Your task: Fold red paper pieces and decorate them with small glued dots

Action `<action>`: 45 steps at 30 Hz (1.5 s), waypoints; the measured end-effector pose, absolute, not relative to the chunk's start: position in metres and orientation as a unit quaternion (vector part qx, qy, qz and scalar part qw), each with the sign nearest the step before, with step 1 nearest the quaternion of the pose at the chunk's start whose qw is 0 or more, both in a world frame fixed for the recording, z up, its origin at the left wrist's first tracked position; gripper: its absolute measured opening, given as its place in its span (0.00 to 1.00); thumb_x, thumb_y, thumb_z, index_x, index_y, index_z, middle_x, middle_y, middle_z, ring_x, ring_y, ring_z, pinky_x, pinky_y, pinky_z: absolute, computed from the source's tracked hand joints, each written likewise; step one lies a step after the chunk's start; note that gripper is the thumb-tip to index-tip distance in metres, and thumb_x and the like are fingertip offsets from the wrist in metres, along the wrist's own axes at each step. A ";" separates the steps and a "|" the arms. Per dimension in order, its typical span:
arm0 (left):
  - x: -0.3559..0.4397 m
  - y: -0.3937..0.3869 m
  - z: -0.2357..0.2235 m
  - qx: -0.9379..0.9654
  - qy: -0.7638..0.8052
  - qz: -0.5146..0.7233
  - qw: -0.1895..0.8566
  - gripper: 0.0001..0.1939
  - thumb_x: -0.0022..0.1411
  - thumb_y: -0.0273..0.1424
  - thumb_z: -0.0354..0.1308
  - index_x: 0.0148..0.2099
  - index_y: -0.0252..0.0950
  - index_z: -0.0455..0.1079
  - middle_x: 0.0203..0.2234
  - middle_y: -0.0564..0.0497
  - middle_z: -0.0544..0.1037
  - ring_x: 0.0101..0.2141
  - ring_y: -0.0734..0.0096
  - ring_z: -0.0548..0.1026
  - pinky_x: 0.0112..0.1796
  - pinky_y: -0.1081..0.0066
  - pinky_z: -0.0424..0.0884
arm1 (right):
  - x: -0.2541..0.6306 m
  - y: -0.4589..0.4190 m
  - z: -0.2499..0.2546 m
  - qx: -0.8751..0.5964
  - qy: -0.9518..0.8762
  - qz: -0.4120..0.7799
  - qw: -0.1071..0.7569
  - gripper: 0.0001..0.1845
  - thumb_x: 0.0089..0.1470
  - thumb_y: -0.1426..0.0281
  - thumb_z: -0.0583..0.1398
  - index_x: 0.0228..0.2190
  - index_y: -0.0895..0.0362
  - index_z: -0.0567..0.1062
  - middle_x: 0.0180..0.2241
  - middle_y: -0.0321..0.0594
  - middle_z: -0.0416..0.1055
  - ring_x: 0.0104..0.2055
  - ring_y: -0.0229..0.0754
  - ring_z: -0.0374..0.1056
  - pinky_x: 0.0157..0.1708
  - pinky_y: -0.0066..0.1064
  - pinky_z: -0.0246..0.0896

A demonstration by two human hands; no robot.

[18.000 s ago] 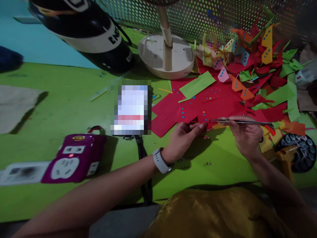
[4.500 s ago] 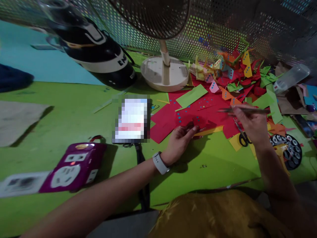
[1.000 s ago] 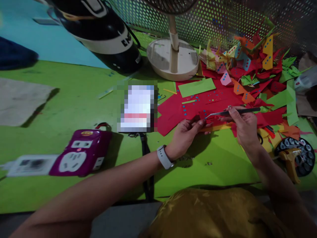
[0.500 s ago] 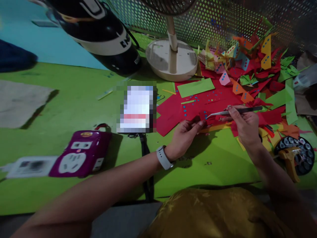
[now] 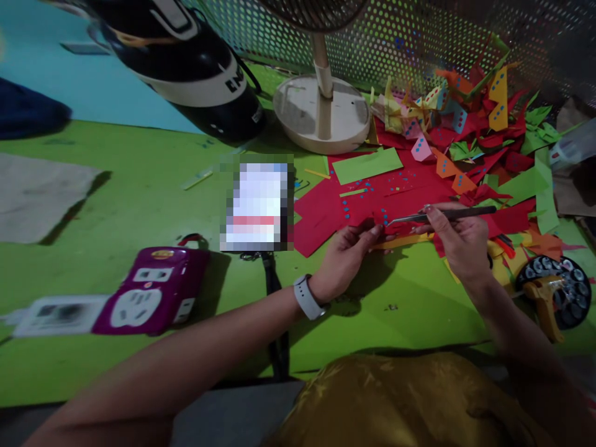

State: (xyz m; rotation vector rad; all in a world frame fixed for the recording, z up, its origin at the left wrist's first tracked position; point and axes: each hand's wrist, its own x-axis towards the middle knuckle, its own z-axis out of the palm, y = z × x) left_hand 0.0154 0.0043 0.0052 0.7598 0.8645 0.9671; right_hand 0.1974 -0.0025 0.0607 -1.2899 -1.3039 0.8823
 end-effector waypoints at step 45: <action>0.014 0.002 0.005 0.313 0.382 0.460 0.738 0.21 0.50 0.49 0.71 0.37 0.37 0.76 0.37 0.45 0.84 0.42 0.54 0.83 0.37 0.63 0.80 | 0.197 -0.016 0.069 -0.472 -0.747 0.155 0.442 0.08 0.59 0.71 0.63 0.39 0.48 0.82 0.36 0.36 0.84 0.35 0.42 0.80 0.38 0.34 0.78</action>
